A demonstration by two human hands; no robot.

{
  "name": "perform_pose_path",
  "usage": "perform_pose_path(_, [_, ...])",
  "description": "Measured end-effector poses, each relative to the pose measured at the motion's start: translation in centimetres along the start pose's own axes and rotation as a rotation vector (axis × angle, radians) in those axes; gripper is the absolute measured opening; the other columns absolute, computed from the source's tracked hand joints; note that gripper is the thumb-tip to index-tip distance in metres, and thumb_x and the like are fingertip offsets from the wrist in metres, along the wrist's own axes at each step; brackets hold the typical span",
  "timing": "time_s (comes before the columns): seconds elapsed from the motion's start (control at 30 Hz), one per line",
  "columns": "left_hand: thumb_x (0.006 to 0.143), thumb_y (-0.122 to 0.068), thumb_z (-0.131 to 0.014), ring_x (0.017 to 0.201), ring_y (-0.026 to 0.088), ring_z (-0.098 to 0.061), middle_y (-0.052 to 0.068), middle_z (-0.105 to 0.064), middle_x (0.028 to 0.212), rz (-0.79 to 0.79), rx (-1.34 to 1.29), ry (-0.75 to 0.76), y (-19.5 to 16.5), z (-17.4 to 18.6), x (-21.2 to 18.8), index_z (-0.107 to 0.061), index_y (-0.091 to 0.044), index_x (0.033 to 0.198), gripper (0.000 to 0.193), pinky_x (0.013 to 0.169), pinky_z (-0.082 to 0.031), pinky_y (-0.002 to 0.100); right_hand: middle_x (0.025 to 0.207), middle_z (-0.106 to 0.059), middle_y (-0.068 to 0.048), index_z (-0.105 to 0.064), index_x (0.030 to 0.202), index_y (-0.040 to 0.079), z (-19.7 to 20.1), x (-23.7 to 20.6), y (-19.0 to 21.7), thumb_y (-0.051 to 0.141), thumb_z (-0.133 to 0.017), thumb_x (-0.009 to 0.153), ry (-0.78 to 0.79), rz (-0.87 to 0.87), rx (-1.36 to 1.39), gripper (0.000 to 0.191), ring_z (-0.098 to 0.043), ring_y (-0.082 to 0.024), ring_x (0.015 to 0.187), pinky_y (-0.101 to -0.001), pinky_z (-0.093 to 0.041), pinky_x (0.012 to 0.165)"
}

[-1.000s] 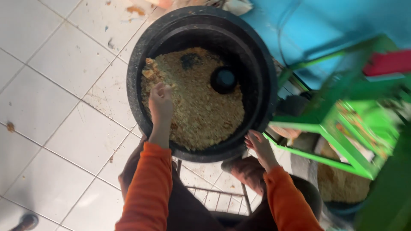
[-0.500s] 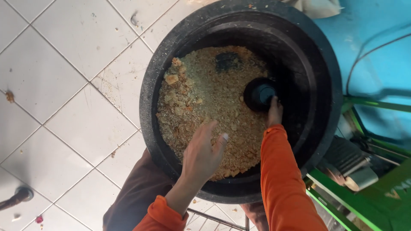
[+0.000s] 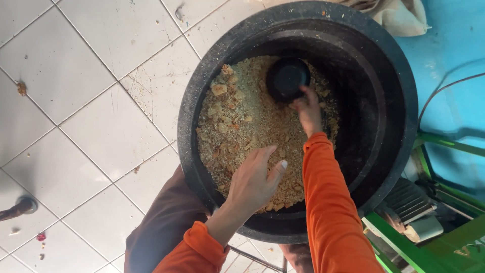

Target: The person sits on the floor operating a green grain mill, guiding material from the discharge tray into the machine and using a scoop to move freshly ground grain from the tray into a large black basin. They stir the ground grain in the basin, pour more material into the mill, and finally scoop ground grain from a basin into a plastic bag.

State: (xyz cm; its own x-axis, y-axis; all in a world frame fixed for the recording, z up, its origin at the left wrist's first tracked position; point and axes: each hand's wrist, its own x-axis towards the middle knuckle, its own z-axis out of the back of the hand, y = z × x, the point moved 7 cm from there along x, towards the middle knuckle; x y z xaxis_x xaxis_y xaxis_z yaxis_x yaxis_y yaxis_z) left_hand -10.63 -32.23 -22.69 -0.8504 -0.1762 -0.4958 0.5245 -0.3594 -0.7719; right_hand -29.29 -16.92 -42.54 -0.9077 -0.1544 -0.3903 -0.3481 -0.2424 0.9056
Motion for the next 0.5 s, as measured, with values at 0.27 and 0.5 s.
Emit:
perform_pose_path(0.27, [0.1, -0.037, -0.059, 0.117, 0.034, -0.066, 0.019, -0.063, 0.132, -0.009, -0.08, -0.002, -0.5, 1.0, -0.3, -0.057, -0.004, 0.135, 0.048, 0.095, -0.053, 0.046, 0.152, -0.039, -0.019, -0.035, 0.153, 0.002, -2.1, 1.9, 0.1, 0.045, -0.062, 0.104, -0.391, -0.259, -0.145, 0.07, -0.043, -0.033, 0.136, -0.0445, -0.036, 0.114])
perform_pose_path(0.5, [0.1, -0.034, -0.059, 0.116, 0.03, -0.068, 0.016, -0.066, 0.13, 0.033, -0.204, -0.076, -0.8, 2.6, 0.3, -0.06, -0.004, 0.132, 0.045, 0.092, -0.056, 0.043, 0.148, -0.044, -0.025, -0.045, 0.148, 0.005, -17.3, 0.3, 4.8, 0.043, -0.072, 0.084, 0.251, -0.031, -0.592, 0.08, -0.048, -0.042, 0.133, -0.0542, -0.043, 0.104])
